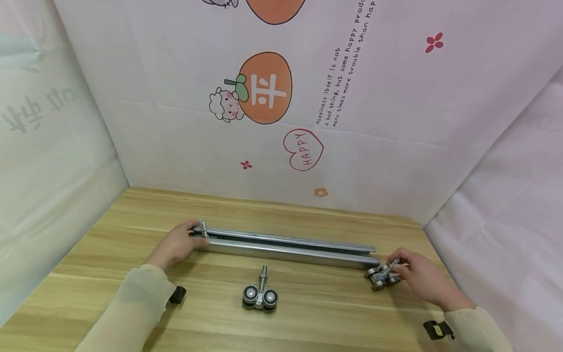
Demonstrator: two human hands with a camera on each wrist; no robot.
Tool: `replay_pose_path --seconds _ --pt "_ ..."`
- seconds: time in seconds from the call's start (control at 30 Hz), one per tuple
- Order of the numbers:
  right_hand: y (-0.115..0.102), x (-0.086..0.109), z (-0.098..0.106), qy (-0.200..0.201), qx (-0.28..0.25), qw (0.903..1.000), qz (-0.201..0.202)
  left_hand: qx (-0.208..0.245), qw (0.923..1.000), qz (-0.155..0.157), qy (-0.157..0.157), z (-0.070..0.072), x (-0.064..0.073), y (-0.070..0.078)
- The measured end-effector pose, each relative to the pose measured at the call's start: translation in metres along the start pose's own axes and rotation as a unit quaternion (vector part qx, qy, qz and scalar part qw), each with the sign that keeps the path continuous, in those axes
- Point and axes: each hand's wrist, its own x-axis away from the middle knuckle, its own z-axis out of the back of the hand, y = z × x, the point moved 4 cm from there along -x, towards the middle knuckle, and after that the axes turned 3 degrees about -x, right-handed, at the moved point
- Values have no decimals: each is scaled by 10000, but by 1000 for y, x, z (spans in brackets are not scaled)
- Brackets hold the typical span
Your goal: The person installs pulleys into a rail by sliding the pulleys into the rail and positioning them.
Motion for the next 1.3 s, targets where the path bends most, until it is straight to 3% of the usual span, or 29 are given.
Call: replay_pose_path --seconds 0.57,0.9,1.3 --pt "42 2 21 489 -120 9985 -203 -8 10000 41 -41 -1 1 1" --pt "64 2 33 786 198 9963 -284 10 10000 21 -11 0 1 2" --pt "70 -1 39 894 404 9929 -675 -6 10000 0 -10 0 0 1"
